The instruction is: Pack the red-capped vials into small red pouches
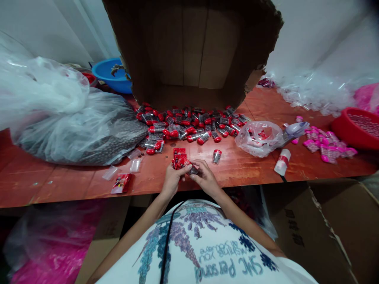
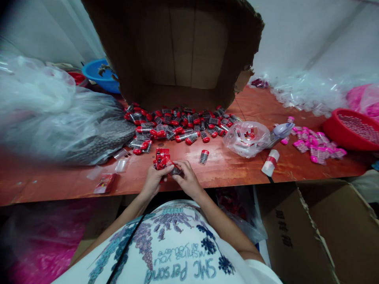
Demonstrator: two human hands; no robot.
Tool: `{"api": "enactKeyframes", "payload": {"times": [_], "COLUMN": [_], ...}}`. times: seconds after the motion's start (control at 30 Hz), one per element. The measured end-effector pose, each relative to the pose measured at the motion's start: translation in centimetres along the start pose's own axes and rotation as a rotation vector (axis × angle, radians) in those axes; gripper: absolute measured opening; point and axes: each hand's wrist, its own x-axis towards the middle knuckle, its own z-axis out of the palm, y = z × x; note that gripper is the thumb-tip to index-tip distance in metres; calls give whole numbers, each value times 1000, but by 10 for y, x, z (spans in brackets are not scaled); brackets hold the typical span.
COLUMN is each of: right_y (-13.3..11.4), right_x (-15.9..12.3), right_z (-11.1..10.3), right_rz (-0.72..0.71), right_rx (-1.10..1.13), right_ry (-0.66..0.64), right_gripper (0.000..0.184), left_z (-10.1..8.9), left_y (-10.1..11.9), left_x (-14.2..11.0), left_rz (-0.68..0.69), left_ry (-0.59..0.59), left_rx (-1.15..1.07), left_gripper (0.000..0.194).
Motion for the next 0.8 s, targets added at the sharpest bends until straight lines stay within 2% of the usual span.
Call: {"api": "enactKeyframes", "payload": {"times": [0.13, 0.4, 0.6, 0.7, 0.8], "right_y": [1, 5, 13, 21, 34], "right_x": [2, 1, -10, -19, -31], "right_z": [-1, -8, -18, -39, -82], "right_rz": [31, -66, 9, 21, 17], "right_rx": [34, -85, -127, -227, -459], "right_ry": [25, 30, 64, 159, 387], "right_gripper": [46, 48, 43, 38, 39], "left_z": [2, 6, 16, 18, 11], "left_y": [0, -8, -24, -27, -25], "left_x": [2, 7, 5, 5, 7], "left_rz": [-27, -91, -167, -251, -374], "left_ry": [-85, -64, -122, -100, -45], "left_rx": [1, -18, -131, -227, -340], "left_gripper": [24, 28, 26, 25, 23]}}
